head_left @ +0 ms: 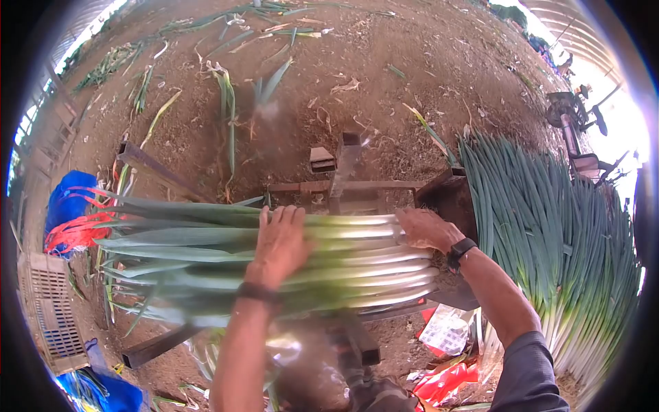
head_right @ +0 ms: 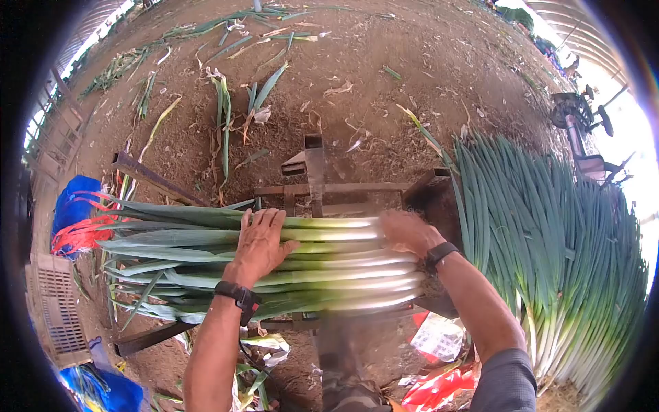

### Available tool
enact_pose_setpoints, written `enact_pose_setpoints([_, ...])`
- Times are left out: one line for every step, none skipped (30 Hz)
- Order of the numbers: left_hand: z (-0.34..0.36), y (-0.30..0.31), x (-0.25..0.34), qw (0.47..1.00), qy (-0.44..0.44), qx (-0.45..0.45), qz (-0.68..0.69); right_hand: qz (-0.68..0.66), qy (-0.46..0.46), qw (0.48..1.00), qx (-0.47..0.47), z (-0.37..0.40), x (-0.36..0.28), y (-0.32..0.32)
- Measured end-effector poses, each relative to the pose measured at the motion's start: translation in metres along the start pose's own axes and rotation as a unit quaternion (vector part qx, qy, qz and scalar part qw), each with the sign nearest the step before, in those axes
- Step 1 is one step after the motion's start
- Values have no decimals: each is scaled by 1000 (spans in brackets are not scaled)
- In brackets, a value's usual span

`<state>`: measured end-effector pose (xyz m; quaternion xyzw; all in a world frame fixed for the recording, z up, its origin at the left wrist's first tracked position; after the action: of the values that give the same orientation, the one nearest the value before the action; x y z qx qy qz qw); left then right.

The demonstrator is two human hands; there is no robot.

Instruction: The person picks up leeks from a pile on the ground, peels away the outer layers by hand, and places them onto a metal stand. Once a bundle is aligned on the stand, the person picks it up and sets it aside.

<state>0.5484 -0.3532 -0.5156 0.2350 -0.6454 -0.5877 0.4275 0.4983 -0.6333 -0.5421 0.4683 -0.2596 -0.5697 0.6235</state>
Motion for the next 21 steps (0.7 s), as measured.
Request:
enact_pose_setpoints([-1,0,0,1000,1,-1,1,2,-14,1000,-8,-2,2,0])
enact_pose_setpoints([-2,0,-1,1000,2,-2,1,3,-28,999,-17,-4,3,0])
enact_pose_setpoints([-3,0,-2,1000,3,2,1,4,-41,999,-25,-6,4,0])
enact_pose_setpoints([-3,-1,-2,1000,4,6,1,-1,-51,998,-25,-8,4,1])
enact_pose_setpoints([-3,-1,-2,1000,5,10,3,-5,-61,998,-26,-8,2,5])
enact_pose_setpoints([-3,0,-1,1000,7,8,3,-9,-71,997,-27,-7,1,8])
enact_pose_setpoints([-4,2,0,1000,9,6,4,-6,-67,998,-20,-6,-1,10])
enact_pose_setpoints([-4,3,1,1000,11,5,4,-3,-64,998,-13,-6,-3,13])
enact_pose_setpoints([-4,4,1,1000,9,8,2,0,-60,998,-6,-6,-4,14])
enact_pose_setpoints([-4,5,2,1000,9,10,0,20,-52,998,14,-6,-4,16])
enact_pose_setpoints([-3,6,2,1000,8,13,-2,40,-44,998,34,-5,-5,16])
enact_pose_setpoints([-3,7,3,1000,7,17,-1,59,-36,996,55,-4,-8,17])
enact_pose_setpoints([-2,9,4,1000,7,21,0,109,-38,990,78,-3,-10,18])
enact_pose_setpoints([-2,12,5,1000,6,24,1,159,-40,981,101,-2,-14,18])
enact_pose_setpoints([0,17,8,999,-4,34,-3,208,-43,969,123,1,-20,21])
enact_pose_setpoints([3,22,10,999,-12,44,-8,227,-21,964,137,6,-29,23])
enact_pose_setpoints([7,28,12,998,-19,54,-13,246,1,957,151,11,-37,25])
enact_pose_setpoints([12,38,14,998,-15,63,4,265,26,950,165,17,-49,31])
enact_pose_setpoints([16,51,18,997,-10,72,20,242,12,961,135,18,-52,36])
enact_pose_setpoints([23,64,21,996,-2,80,35,218,1,970,104,18,-56,41])
enact_pose_setpoints([30,81,27,994,-11,85,71,192,-6,979,71,19,-65,46])
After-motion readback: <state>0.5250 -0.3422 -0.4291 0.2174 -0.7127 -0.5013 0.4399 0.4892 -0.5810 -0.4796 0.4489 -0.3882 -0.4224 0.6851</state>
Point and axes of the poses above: each hand's wrist, its own z-axis away from the middle knuckle, its own y-axis out of the back of the hand, x = y × z, the point moved 8 cm from there along -z, towards the middle knuckle, and after that the axes turned 1 degree about y, right-handed, at the moved point
